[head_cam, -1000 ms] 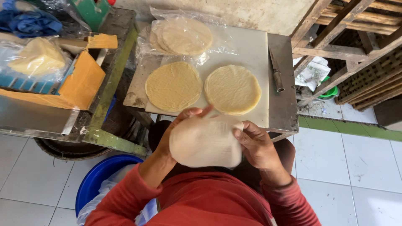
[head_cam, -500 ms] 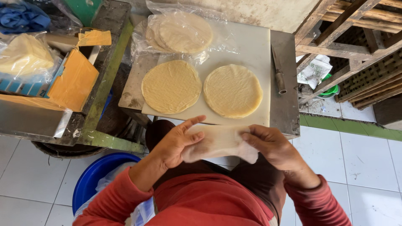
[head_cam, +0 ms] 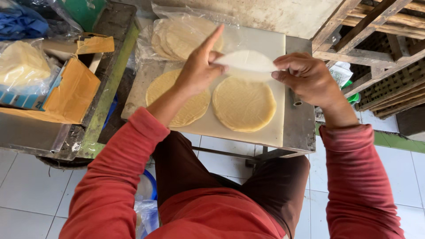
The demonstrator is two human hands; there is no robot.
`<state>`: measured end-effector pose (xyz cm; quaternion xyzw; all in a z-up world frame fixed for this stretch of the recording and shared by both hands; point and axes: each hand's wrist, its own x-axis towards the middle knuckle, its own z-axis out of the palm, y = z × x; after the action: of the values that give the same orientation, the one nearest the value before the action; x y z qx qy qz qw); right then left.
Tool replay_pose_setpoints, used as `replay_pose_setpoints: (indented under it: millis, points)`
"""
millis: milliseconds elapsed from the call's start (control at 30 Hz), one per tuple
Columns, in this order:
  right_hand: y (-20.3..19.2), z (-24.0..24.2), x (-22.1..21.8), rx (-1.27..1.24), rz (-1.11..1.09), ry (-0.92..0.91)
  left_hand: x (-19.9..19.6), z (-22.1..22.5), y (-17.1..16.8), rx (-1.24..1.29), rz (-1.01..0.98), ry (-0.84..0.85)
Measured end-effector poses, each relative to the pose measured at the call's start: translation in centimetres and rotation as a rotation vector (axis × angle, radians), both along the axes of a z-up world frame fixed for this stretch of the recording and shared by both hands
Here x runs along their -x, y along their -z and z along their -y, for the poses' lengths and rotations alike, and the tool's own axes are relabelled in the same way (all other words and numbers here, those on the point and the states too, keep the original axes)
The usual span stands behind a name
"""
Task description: The person separates individual round dough wrappers from a stack by hand on a metal table. They peel each skin, fold some, and set them aside.
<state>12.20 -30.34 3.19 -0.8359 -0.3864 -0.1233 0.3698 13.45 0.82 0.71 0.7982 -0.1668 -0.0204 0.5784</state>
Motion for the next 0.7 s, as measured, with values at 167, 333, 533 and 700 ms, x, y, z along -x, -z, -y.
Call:
replay_pose_setpoints:
  millis: [167, 333, 533, 700]
  points:
    - [5.5, -0.9, 0.8, 0.148, 0.139, 0.105, 2.2, 1.1, 7.2, -0.169, 0.205, 0.04]
    - [8.1, -0.5, 3.7, 0.158, 0.004, 0.179, 4.1, 0.9, 9.8, -0.269, 0.518, -0.007]
    - [7.1, -0.2, 5.4, 0.111, 0.019, 0.244, 5.8, 1.6, 8.5, -0.217, 0.554, 0.053]
    - [7.2, -0.2, 6.8, 0.135, 0.008, 0.266, 7.7, 1.7, 9.7, -0.304, 0.568, 0.019]
